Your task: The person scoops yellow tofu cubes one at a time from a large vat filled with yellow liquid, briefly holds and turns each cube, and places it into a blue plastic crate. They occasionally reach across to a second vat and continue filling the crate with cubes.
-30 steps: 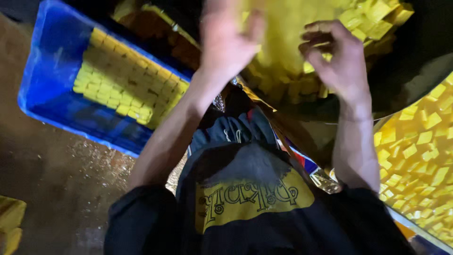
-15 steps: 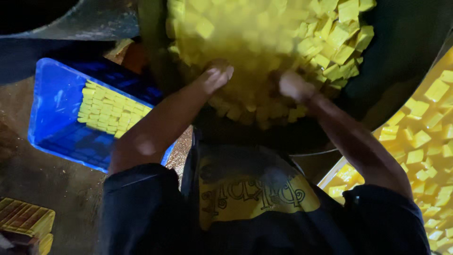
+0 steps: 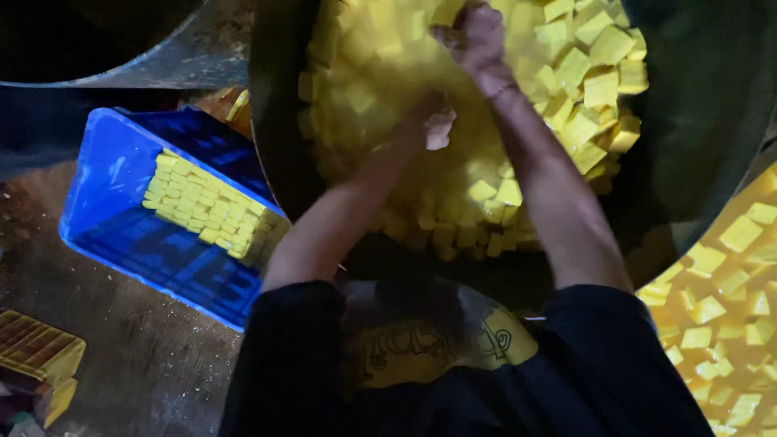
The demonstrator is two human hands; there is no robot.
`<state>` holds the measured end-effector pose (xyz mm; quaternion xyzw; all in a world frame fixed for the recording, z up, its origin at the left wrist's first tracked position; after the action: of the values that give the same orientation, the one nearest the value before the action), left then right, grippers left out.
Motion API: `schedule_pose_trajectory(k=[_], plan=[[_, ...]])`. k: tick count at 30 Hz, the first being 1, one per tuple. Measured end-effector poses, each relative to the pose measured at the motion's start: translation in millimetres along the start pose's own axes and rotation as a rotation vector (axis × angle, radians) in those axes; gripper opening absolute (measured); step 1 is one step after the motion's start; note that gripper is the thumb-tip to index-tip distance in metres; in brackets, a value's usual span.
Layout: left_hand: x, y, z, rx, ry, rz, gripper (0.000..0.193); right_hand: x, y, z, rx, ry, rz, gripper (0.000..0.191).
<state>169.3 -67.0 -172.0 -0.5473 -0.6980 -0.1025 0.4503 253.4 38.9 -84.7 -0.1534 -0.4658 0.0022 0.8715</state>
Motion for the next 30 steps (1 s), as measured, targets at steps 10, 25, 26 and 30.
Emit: schedule_pose_trajectory(k=[10,25,26,30], plan=[[62.7,-27.2,30.2,0.171,-0.821,-0.255,0.047,-11.1,10.9,-5.6,0.060,0.825,0.163,0.027],[63.8,29.8,34.4,-0.133,-1.931,-1.130,0.037,33.6,-84.2,-39.1,-0.279,0.727,0.286,0.033],[60.3,30.8,33.6,-0.119,-1.977,-1.153,0.037,37.0,-84.9,-29.5,-0.192,0.790,0.228,0.033],[59.9,26.1,24.8,-0.002,-1.855,-1.258,0.045,49.5,-86.4,-3.9,0.046,0.708,0.003,0.034]])
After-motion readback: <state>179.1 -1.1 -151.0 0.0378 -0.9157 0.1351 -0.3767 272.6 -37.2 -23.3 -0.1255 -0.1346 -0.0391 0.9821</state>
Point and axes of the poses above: each hand's wrist, its own y-axis towards the middle knuckle, its own x-axis out of the back of the hand, z = x × y, the point moved 8 cm from there along y, towards the middle knuckle, and after that the axes turned 10 degrees about -x, right-handed, at the moved point
